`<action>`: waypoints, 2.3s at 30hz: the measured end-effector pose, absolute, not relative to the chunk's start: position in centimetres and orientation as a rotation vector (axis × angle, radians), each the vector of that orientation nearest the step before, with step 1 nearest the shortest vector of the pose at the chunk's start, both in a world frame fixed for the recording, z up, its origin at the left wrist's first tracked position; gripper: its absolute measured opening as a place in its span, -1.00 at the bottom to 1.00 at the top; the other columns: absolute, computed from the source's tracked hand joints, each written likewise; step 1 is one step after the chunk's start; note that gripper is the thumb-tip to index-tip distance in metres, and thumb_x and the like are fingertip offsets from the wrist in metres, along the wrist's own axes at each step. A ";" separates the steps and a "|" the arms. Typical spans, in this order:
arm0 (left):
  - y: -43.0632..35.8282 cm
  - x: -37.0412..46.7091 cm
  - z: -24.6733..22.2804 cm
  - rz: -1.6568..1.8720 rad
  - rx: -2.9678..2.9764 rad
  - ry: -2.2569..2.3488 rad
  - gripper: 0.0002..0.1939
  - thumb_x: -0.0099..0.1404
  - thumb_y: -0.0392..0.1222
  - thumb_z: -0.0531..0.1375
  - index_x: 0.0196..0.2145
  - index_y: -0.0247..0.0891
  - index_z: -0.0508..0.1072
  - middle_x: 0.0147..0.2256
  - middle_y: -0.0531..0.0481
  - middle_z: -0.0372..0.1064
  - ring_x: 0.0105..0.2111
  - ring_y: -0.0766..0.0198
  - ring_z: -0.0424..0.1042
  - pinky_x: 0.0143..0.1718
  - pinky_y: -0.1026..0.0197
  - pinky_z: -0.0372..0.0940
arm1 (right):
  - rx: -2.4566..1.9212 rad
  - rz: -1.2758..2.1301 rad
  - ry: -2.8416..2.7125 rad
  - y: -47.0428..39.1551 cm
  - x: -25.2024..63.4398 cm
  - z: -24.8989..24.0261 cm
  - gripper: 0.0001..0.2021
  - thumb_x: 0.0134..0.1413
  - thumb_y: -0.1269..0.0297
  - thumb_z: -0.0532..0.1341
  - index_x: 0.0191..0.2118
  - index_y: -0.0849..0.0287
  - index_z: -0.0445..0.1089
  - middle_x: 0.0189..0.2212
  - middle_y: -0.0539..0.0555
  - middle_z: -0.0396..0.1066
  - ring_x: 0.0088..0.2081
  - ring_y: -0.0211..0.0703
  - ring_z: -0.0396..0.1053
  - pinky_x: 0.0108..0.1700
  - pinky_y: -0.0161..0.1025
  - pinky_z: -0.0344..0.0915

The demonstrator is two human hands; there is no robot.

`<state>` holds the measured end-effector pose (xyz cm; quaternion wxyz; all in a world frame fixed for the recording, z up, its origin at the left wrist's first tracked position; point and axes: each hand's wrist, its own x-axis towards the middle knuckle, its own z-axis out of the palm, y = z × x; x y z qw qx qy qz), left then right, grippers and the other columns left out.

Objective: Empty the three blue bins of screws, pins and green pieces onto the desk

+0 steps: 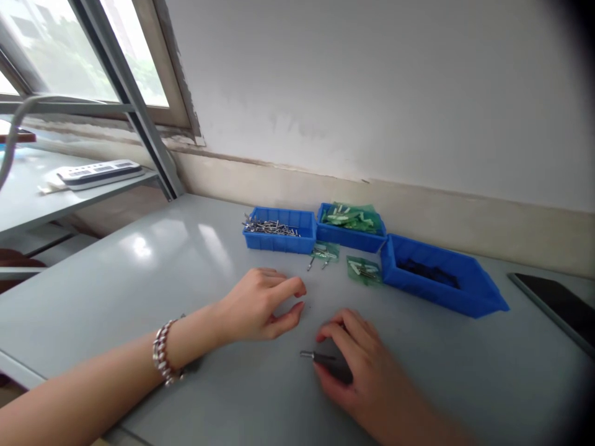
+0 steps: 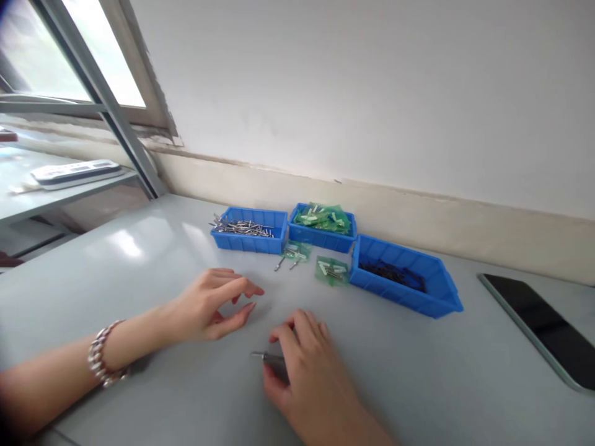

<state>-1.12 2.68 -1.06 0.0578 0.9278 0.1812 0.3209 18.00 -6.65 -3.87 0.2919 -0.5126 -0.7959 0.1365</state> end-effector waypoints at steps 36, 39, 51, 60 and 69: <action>1.2 -0.6 -0.8 0.398 2.845 0.283 -0.86 0.28 -0.23 -0.01 -0.44 -0.26 0.22 -0.56 0.04 0.24 -0.55 0.32 0.22 -0.51 0.23 0.07 | -1.055 -0.071 -2.031 -6.6 17.7 -3.0 -0.87 0.08 0.53 0.12 -0.28 0.19 0.32 -0.45 0.04 0.40 -0.38 -0.14 0.27 -0.27 -0.19 0.13; 1.3 -0.5 -0.8 0.448 2.867 0.230 -0.84 0.28 -0.26 -0.03 -0.44 -0.27 0.24 -0.55 0.02 0.25 -0.54 0.30 0.22 -0.51 0.21 0.06 | -1.071 -0.065 -2.042 -6.7 17.8 -3.0 -0.85 0.08 0.55 0.09 -0.29 0.17 0.31 -0.48 0.01 0.39 -0.41 -0.16 0.26 -0.29 -0.20 0.13; 2.0 -0.7 -1.2 0.556 2.839 0.452 -0.78 0.26 -0.22 0.02 -0.52 -0.26 0.10 -0.61 0.09 0.08 -0.60 0.36 0.10 -0.55 0.26 0.00 | -1.186 0.010 -2.153 -6.9 18.1 -3.0 -0.93 0.05 0.33 0.18 -0.38 0.19 0.38 -0.47 0.05 0.35 -0.36 -0.06 0.23 -0.30 -0.15 0.03; 2.1 -0.9 -1.1 0.703 2.855 0.453 -0.75 0.26 -0.21 0.03 -0.54 -0.26 0.08 -0.66 0.13 -0.02 -0.65 0.39 0.01 -0.58 0.26 -0.06 | -1.298 -0.047 -2.240 -7.0 17.5 -4.0 -0.73 0.13 0.54 -0.02 -0.47 0.18 0.33 -0.49 0.08 0.30 -0.41 -0.07 0.23 -0.36 -0.15 0.09; 2.0 -0.8 -0.7 0.462 2.853 0.416 -0.85 0.24 -0.15 0.05 -0.27 -0.28 0.28 -0.41 -0.01 0.26 -0.46 0.31 0.25 -0.46 0.26 0.14 | -1.254 -0.201 -2.092 -6.6 18.0 -3.7 -0.79 0.20 0.48 -0.01 -0.38 0.24 0.33 -0.48 0.13 0.30 -0.41 -0.05 0.25 -0.37 -0.13 0.17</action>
